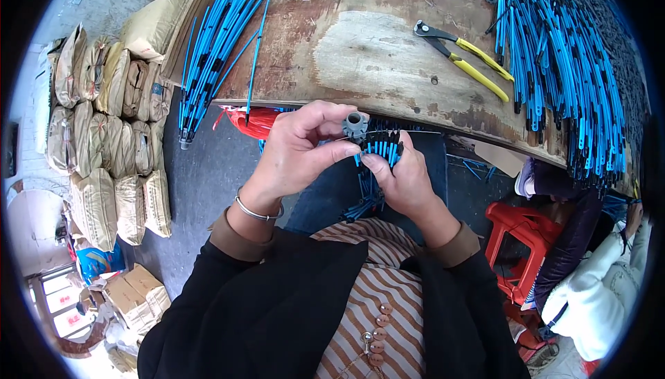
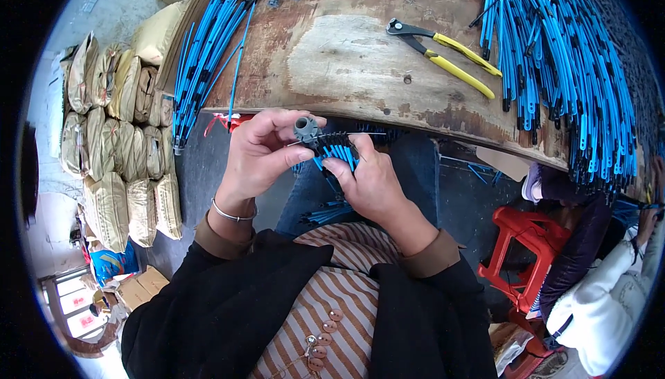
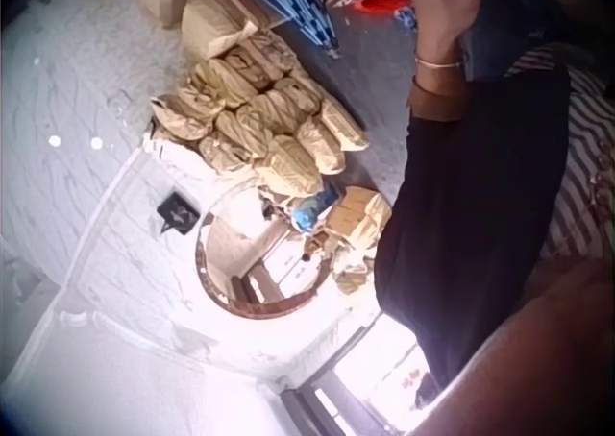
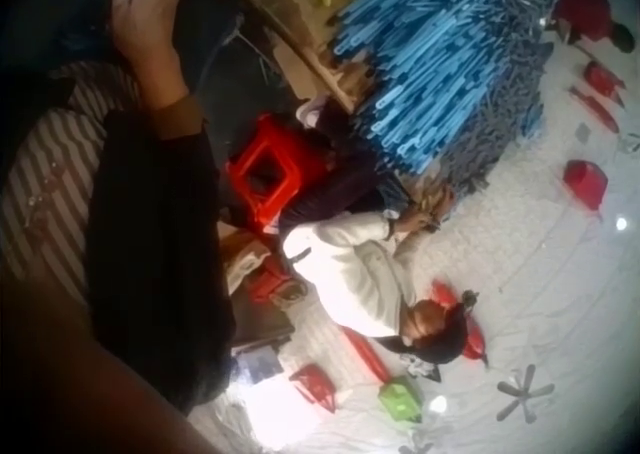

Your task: The person gathers groups of wires, processes them with pliers, and secures them into bundles with rubber bands.

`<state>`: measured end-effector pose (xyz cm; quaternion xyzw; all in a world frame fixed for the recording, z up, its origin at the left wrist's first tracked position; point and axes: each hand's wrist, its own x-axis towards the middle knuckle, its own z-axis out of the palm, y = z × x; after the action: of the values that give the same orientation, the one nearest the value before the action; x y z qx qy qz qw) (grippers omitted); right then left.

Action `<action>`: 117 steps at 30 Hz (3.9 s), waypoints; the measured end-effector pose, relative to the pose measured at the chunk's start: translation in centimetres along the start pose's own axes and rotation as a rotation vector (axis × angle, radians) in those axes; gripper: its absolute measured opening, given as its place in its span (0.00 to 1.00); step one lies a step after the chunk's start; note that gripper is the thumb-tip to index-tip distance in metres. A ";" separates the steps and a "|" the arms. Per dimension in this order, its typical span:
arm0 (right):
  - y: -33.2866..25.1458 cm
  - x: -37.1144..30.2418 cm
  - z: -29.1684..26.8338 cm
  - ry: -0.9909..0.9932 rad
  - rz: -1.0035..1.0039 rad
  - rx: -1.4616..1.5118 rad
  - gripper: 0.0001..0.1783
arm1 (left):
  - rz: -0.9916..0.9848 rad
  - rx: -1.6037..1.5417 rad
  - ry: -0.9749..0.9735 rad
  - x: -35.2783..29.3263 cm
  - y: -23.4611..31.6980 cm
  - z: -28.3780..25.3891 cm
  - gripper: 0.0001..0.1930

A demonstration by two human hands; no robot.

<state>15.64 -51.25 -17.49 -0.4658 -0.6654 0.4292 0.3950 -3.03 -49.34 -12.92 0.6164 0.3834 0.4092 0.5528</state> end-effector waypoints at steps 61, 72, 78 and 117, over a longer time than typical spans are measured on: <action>-2.9 -1.2 -2.4 -0.420 -0.113 0.092 0.21 | 0.256 0.226 0.020 -3.2 3.5 1.2 0.23; -4.5 -1.3 -3.0 -0.435 -0.054 0.084 0.23 | 0.283 0.299 -0.058 -2.1 4.9 0.8 0.21; -3.5 -1.3 -3.9 -0.431 -0.126 0.214 0.25 | 0.080 -0.067 0.058 -2.5 3.8 2.6 0.19; -0.6 -0.9 -5.0 -0.544 -0.094 0.616 0.29 | 0.082 -0.189 -0.311 3.0 2.6 2.7 0.21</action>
<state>20.35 -51.19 -15.41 -0.1645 -0.6065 0.6972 0.3448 0.63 -47.76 -10.27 0.6329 0.2276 0.3654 0.6435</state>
